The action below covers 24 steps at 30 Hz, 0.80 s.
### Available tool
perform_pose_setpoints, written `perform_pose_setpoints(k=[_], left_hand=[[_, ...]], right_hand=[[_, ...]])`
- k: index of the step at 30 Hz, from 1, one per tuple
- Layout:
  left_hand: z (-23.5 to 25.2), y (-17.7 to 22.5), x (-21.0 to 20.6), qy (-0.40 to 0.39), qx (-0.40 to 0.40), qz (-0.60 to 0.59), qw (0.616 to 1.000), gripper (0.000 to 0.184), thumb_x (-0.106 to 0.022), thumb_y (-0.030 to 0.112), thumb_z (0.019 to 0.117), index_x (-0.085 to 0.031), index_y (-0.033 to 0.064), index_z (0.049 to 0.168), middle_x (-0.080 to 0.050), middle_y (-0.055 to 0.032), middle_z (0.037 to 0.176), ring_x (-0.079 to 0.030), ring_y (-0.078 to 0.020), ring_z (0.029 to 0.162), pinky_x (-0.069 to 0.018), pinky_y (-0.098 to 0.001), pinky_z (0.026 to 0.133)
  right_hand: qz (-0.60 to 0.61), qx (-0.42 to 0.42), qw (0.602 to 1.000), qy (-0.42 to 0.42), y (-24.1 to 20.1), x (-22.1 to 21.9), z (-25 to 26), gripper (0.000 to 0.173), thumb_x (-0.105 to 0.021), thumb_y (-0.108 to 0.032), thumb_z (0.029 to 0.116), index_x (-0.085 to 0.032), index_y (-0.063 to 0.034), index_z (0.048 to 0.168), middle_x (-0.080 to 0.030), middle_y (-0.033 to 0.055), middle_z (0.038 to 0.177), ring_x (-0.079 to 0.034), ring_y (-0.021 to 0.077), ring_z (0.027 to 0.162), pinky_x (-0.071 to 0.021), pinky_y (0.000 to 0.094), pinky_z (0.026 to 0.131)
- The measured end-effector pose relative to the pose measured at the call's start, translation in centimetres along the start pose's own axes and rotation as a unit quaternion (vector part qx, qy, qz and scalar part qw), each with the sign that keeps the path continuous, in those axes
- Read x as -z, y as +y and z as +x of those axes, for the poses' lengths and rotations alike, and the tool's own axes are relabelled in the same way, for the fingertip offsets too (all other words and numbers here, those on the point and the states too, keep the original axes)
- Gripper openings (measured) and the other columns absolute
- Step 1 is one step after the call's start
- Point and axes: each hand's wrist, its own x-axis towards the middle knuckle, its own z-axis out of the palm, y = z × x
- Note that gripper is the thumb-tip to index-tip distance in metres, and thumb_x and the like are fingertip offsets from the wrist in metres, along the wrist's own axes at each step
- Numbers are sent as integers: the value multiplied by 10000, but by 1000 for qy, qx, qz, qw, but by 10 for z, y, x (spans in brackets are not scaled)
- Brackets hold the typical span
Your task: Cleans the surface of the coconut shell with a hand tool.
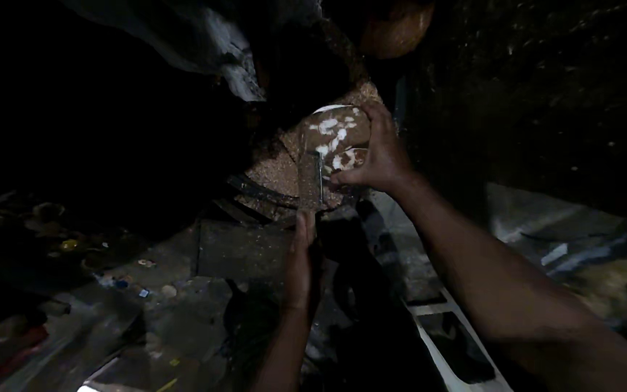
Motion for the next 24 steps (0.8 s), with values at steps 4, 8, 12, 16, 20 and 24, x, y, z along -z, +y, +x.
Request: perform_pose_setpoints(k=[4, 8, 12, 16, 20, 24], left_hand=[[34, 56, 16, -42, -96, 95, 990, 758, -542, 260, 1058, -91, 383, 1655, -592, -119, 1404, -673, -203, 1032, -583, -441, 843], [44, 56, 2, 15, -192, 146, 970, 755, -519, 276, 1055, -77, 363, 1661, -592, -122, 1427, -699, -227, 1060, -612, -487, 834], [-21, 29, -3, 15, -115, 72, 991, 592, -542, 219, 1057, -338, 231, 1613, -662, -70, 1190, -652, -113, 825, -587, -320, 722], [27, 79, 10, -1, -165, 213, 963, 729, -511, 326, 1058, -96, 360, 1656, -625, -160, 1332, -702, -264, 995, -607, -509, 787], [18, 40, -2, 1, -172, 140, 975, 623, -519, 269, 1072, -256, 350, 1631, -635, -79, 1316, -685, -176, 973, -608, -399, 798], [-8, 13, 7, -6, -40, 40, 998, 709, -548, 225, 1058, -177, 351, 1649, -676, -123, 1092, -659, -188, 732, -597, -398, 647]], right_hand=[[-29, 13, 999, -3, -3, 2, -11, 1449, -987, -543, 453, -235, -105, 1612, -318, 186, 1631, -410, 351, 1458, -454, 513, 1140], [-66, -12, 998, -19, -16, -1, -7, 1398, -958, -613, 475, -273, -202, 1623, -349, 162, 1611, -443, 382, 1413, -490, 565, 1071], [-79, -24, 997, -5, -20, -6, -9, 1352, -956, -587, 477, -310, -210, 1603, -344, 149, 1614, -423, 394, 1422, -495, 571, 1060], [-87, -46, 995, 4, -34, -12, -10, 1341, -967, -583, 466, -331, -229, 1593, -326, 164, 1618, -437, 442, 1379, -535, 591, 973], [-84, -16, 996, -3, -21, -12, -11, 1376, -967, -577, 456, -298, -240, 1611, -299, 138, 1641, -390, 397, 1445, -512, 568, 1038], [-10, 17, 1000, -11, 7, 5, -17, 1347, -977, -540, 494, -321, -101, 1585, -353, 186, 1608, -382, 351, 1472, -405, 528, 1178]])
